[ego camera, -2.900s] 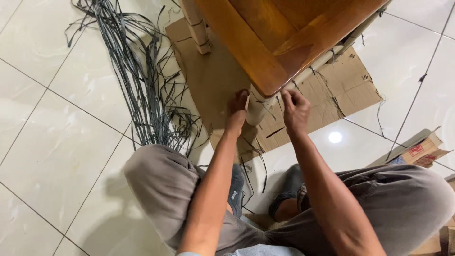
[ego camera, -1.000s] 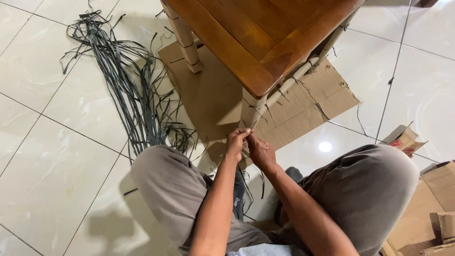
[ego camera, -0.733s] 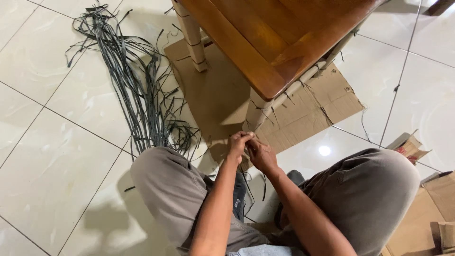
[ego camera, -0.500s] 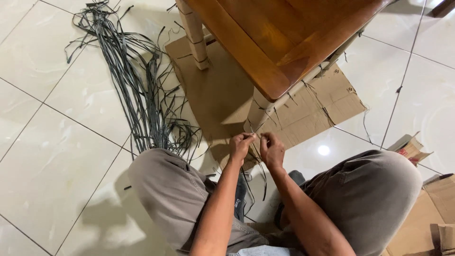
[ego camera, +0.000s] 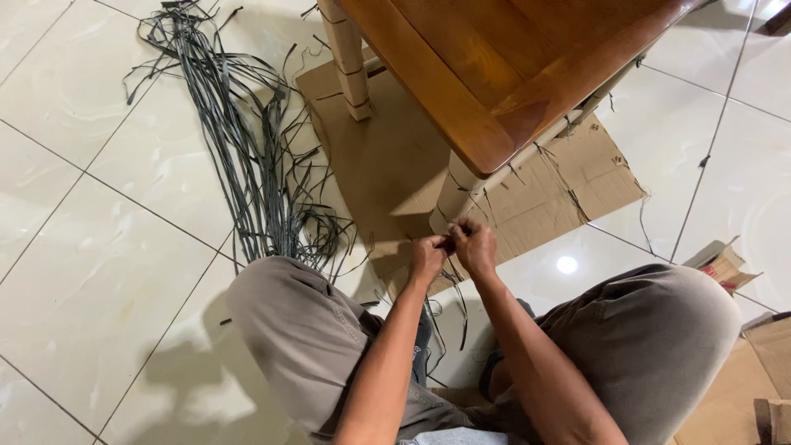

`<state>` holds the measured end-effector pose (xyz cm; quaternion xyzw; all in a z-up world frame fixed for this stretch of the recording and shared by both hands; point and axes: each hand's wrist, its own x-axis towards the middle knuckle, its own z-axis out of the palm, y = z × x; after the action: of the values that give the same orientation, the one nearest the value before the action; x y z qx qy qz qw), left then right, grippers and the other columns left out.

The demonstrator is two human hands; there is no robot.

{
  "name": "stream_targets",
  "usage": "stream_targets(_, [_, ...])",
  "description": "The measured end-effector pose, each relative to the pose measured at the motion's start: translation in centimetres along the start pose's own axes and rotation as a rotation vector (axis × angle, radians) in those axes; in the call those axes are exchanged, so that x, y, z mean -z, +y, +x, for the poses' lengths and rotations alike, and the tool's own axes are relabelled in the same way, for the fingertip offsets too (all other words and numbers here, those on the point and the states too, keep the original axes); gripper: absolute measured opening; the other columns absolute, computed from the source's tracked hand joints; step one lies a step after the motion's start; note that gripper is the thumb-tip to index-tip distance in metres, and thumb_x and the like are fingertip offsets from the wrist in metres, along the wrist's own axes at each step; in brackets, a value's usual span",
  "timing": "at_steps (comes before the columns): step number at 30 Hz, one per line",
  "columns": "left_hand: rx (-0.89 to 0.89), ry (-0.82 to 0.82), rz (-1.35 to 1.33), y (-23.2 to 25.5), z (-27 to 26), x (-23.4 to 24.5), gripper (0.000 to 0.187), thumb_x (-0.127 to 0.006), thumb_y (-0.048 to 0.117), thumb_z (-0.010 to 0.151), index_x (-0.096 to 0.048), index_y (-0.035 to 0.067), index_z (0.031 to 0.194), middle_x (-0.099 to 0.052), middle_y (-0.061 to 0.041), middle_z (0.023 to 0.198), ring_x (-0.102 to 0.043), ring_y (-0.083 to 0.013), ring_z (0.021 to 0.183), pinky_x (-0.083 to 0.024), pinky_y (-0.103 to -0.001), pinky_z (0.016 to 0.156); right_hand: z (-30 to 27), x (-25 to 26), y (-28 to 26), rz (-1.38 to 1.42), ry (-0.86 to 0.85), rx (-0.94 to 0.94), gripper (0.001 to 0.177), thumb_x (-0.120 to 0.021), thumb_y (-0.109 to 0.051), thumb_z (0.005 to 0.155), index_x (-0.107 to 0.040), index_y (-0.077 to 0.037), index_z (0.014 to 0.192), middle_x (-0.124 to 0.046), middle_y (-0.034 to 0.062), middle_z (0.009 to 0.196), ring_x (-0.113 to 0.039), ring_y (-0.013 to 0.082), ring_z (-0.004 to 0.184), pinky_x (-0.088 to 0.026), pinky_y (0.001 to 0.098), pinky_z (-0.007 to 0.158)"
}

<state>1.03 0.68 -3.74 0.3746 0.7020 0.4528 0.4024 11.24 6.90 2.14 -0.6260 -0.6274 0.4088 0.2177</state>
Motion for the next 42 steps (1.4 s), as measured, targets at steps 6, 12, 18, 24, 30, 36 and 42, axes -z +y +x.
stream_targets(6, [0.082,0.043,-0.531,1.2,0.4,0.8,0.026,-0.057,-0.015,0.085,-0.068,-0.006,0.107,-0.074,-0.019,0.096,-0.071,-0.0235,0.087,-0.061,-0.037,0.078,-1.5,1.4,-1.9,-0.077,-0.028,0.088,0.018,-0.068,-0.030,0.093,-0.078,-0.016,0.098,-0.077,0.0159,0.088,-0.072,0.0432,0.093,-0.055,0.0558,0.081])
stream_targets(12, [0.082,0.065,-0.186,1.9,1.2,1.4,0.011,-0.073,0.006,0.089,-0.080,0.005,0.097,-0.077,-0.011,0.079,-0.071,-0.0144,0.069,-0.058,-0.030,0.065,-3.1,2.4,-1.8,-0.047,-0.053,0.082,0.016,-0.066,-0.024,0.096,-0.074,-0.013,0.105,-0.075,0.0222,0.094,-0.071,0.0462,0.095,-0.055,0.0565,0.078])
stream_targets(18, [0.054,0.063,0.052,0.0,2.6,0.2,0.011,-0.071,0.018,0.091,-0.077,0.010,0.090,-0.076,-0.010,0.077,-0.075,-0.0229,0.080,-0.057,-0.035,0.072,-3.5,2.9,-2.1,-0.081,-0.067,0.130,0.017,-0.065,-0.026,0.098,-0.073,-0.012,0.105,-0.073,0.0233,0.094,-0.071,0.0468,0.095,-0.057,0.0568,0.079])
stream_targets(24, [0.050,0.063,0.266,4.2,0.9,1.5,0.020,-0.067,0.031,0.093,-0.077,0.013,0.092,-0.077,-0.011,0.083,-0.075,-0.0347,0.088,-0.058,-0.046,0.078,-3.4,3.1,-1.3,-0.075,-0.008,0.260,0.009,-0.066,-0.017,0.096,-0.070,-0.012,0.102,-0.068,0.0200,0.090,-0.071,0.0442,0.089,-0.056,0.0524,0.075])
stream_targets(30, [0.012,0.069,0.259,4.7,0.7,1.9,0.018,-0.067,0.028,0.092,-0.078,0.013,0.093,-0.077,-0.013,0.085,-0.074,-0.0375,0.092,-0.058,-0.049,0.079,-4.3,3.0,-2.2,-0.095,0.093,0.439,0.016,-0.061,-0.008,0.097,-0.064,-0.011,0.112,-0.067,0.0169,0.094,-0.070,0.0403,0.087,-0.057,0.0497,0.076])
stream_targets(36, [-0.086,0.090,0.232,7.3,-0.7,3.0,0.015,-0.063,0.020,0.094,-0.075,0.010,0.091,-0.075,-0.018,0.084,-0.073,-0.0424,0.089,-0.057,-0.050,0.080,-4.7,3.5,-2.9,-0.152,0.081,0.512,0.022,-0.060,-0.005,0.097,-0.068,-0.014,0.115,-0.062,0.0136,0.086,-0.069,0.0398,0.082,-0.057,0.0456,0.072])
stream_targets(42, [-0.078,0.161,0.125,7.5,-0.8,2.8,0.018,-0.064,0.022,0.096,-0.072,0.007,0.094,-0.074,-0.019,0.083,-0.073,-0.0402,0.088,-0.056,-0.049,0.080,-5.0,3.7,-3.4,-0.166,0.119,0.529,0.017,-0.061,-0.010,0.098,-0.068,-0.017,0.112,-0.059,0.0127,0.080,-0.067,0.0395,0.080,-0.054,0.0473,0.069])
